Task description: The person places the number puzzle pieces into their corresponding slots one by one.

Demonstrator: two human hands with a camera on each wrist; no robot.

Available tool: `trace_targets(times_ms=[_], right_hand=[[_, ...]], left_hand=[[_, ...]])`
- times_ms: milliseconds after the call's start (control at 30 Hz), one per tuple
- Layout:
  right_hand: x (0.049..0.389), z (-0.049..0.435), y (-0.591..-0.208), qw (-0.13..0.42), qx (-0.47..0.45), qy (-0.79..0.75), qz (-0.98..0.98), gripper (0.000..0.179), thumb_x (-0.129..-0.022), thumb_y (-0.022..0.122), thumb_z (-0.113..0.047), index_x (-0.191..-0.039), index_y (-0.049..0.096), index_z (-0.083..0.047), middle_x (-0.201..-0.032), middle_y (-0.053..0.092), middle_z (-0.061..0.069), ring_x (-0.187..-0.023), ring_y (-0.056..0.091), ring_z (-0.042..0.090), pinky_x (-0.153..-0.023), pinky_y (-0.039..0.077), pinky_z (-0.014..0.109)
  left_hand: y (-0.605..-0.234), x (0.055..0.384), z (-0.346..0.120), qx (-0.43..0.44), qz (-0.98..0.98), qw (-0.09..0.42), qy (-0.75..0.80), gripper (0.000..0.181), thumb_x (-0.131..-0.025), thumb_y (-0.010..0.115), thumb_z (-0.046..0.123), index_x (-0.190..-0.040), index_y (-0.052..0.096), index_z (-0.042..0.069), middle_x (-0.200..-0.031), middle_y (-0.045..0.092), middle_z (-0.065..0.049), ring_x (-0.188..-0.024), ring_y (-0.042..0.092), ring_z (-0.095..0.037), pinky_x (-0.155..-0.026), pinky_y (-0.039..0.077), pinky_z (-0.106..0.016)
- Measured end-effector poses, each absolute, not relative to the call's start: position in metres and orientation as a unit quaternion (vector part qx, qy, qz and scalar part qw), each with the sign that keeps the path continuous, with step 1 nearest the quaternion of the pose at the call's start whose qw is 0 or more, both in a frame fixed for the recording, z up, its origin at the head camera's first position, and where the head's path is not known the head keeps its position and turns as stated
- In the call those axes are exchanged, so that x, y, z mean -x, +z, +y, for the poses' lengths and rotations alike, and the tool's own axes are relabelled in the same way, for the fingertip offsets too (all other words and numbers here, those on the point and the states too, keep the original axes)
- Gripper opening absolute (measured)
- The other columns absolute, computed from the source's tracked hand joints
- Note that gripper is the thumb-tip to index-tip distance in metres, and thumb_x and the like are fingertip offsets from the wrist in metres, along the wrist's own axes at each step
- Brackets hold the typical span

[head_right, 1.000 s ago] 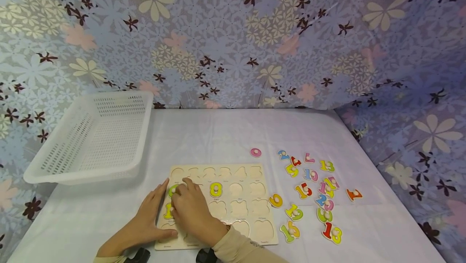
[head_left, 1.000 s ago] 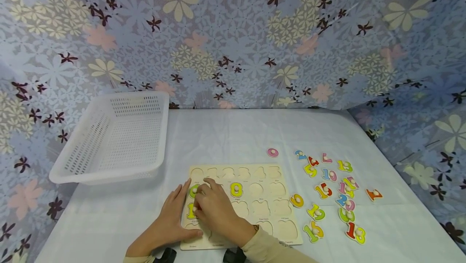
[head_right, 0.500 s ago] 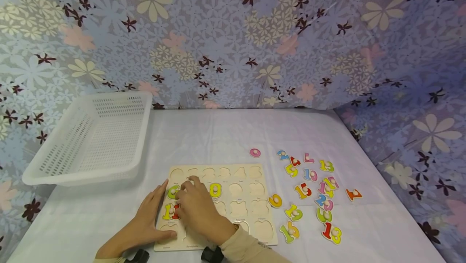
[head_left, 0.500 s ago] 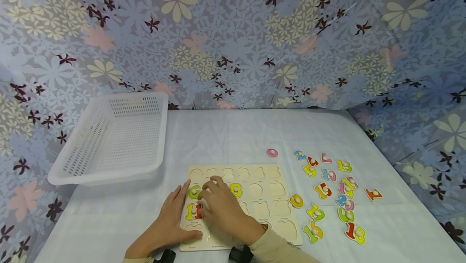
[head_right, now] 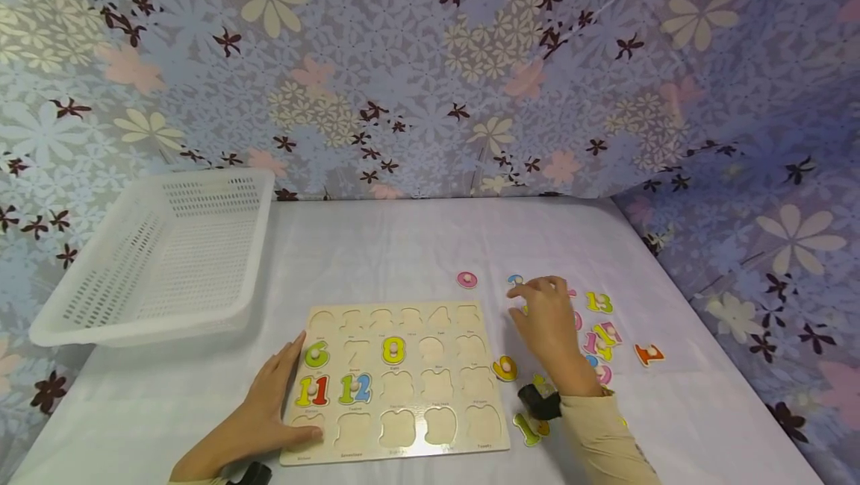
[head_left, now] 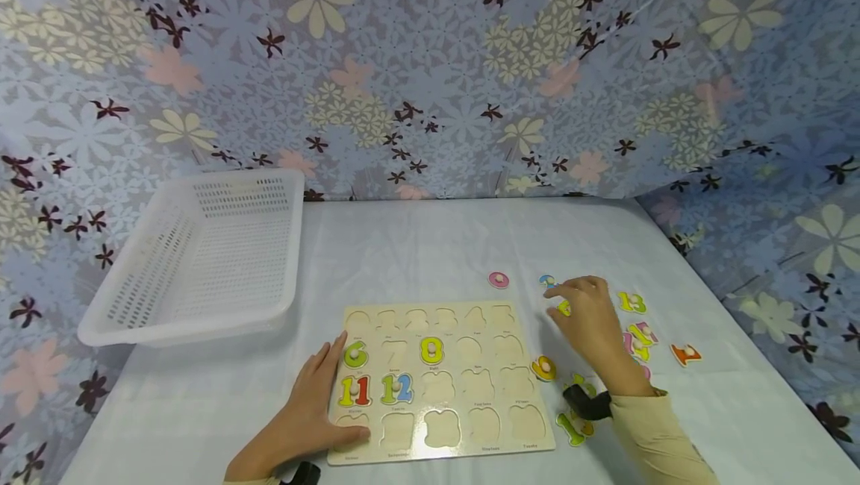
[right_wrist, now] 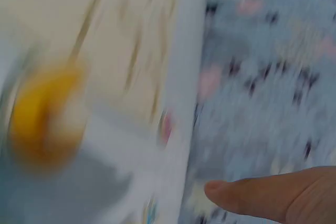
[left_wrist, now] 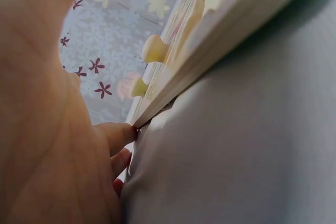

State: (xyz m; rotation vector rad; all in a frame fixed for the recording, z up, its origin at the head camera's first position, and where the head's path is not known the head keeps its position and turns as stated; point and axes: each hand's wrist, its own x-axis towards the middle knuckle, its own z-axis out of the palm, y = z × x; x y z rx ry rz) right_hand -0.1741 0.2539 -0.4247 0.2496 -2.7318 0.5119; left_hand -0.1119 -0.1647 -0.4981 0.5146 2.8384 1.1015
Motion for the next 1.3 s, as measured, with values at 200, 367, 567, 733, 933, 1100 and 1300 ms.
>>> trace_targets(times_ms=[200,367,567,733,933,1100,1300], right_hand=[[0.175,0.303,-0.436,0.162,-0.061,0.139,-0.975,0.027,-0.071,0.081,0.001,-0.097,0.074,0.000,-0.105,0.061,0.029,-0.114,0.038,0.053,-0.096,0.031,0.065],[0.177,0.315,-0.446,0.143,-0.064,0.137,-0.978,0.029,-0.071,0.082,-0.001,-0.099,0.073,0.001,-0.107,0.060,0.029,-0.116,0.035,0.054,-0.097,0.030,0.068],[0.180,0.313,-0.451,0.152,-0.068,0.135,-0.977,0.029,-0.071,0.081,0.000,-0.100,0.073,0.001,-0.109,0.059,0.029,-0.117,0.035,0.054,-0.096,0.032,0.068],[0.187,0.308,-0.451,0.136,-0.061,0.117,-0.982,0.029,-0.072,0.081,-0.001,-0.100,0.074,-0.001,-0.112,0.058,0.031,-0.119,0.034,0.055,-0.098,0.030,0.068],[0.191,0.306,-0.452,0.127,-0.059,0.104,-0.985,0.026,-0.071,0.082,0.000,-0.096,0.075,-0.002,-0.110,0.058,0.030,-0.118,0.035,0.054,-0.100,0.028,0.066],[0.194,0.305,-0.455,0.131,-0.060,0.107,-0.984,0.019,-0.073,0.081,-0.002,-0.091,0.074,-0.002,-0.106,0.059,0.028,-0.117,0.037,0.053,-0.100,0.029,0.065],[0.195,0.305,-0.458,0.142,-0.066,0.110,-0.982,0.013,-0.075,0.079,-0.001,-0.085,0.072,-0.002,-0.106,0.060,0.029,-0.117,0.038,0.053,-0.098,0.031,0.065]], left_hand=[[-0.498,0.113,-0.164,-0.166,0.917,0.032,0.360,0.132,-0.056,0.082,0.065,-0.157,0.007,0.022,-0.153,0.026,-0.021,-0.139,0.020,-0.042,-0.105,0.022,-0.067],[-0.497,0.113,-0.164,-0.158,0.918,0.043,0.361,0.133,-0.055,0.082,0.065,-0.157,0.006,0.024,-0.154,0.025,-0.022,-0.140,0.018,-0.043,-0.105,0.021,-0.068],[-0.497,0.113,-0.164,-0.154,0.919,0.050,0.360,0.134,-0.055,0.081,0.067,-0.157,0.005,0.025,-0.155,0.023,-0.021,-0.141,0.017,-0.043,-0.106,0.020,-0.068],[-0.496,0.113,-0.164,-0.149,0.920,0.055,0.359,0.134,-0.056,0.081,0.067,-0.157,0.003,0.026,-0.155,0.021,-0.022,-0.141,0.015,-0.043,-0.106,0.019,-0.068],[-0.496,0.114,-0.165,-0.151,0.918,0.050,0.363,0.133,-0.056,0.081,0.066,-0.157,0.004,0.025,-0.155,0.021,-0.023,-0.141,0.016,-0.043,-0.106,0.019,-0.068],[-0.499,0.114,-0.167,-0.156,0.918,0.042,0.363,0.133,-0.056,0.081,0.066,-0.157,0.005,0.024,-0.155,0.022,-0.022,-0.140,0.017,-0.043,-0.106,0.020,-0.068],[-0.499,0.114,-0.168,-0.155,0.917,0.044,0.365,0.133,-0.056,0.082,0.064,-0.157,0.006,0.023,-0.155,0.022,-0.020,-0.141,0.017,-0.043,-0.106,0.019,-0.067]])
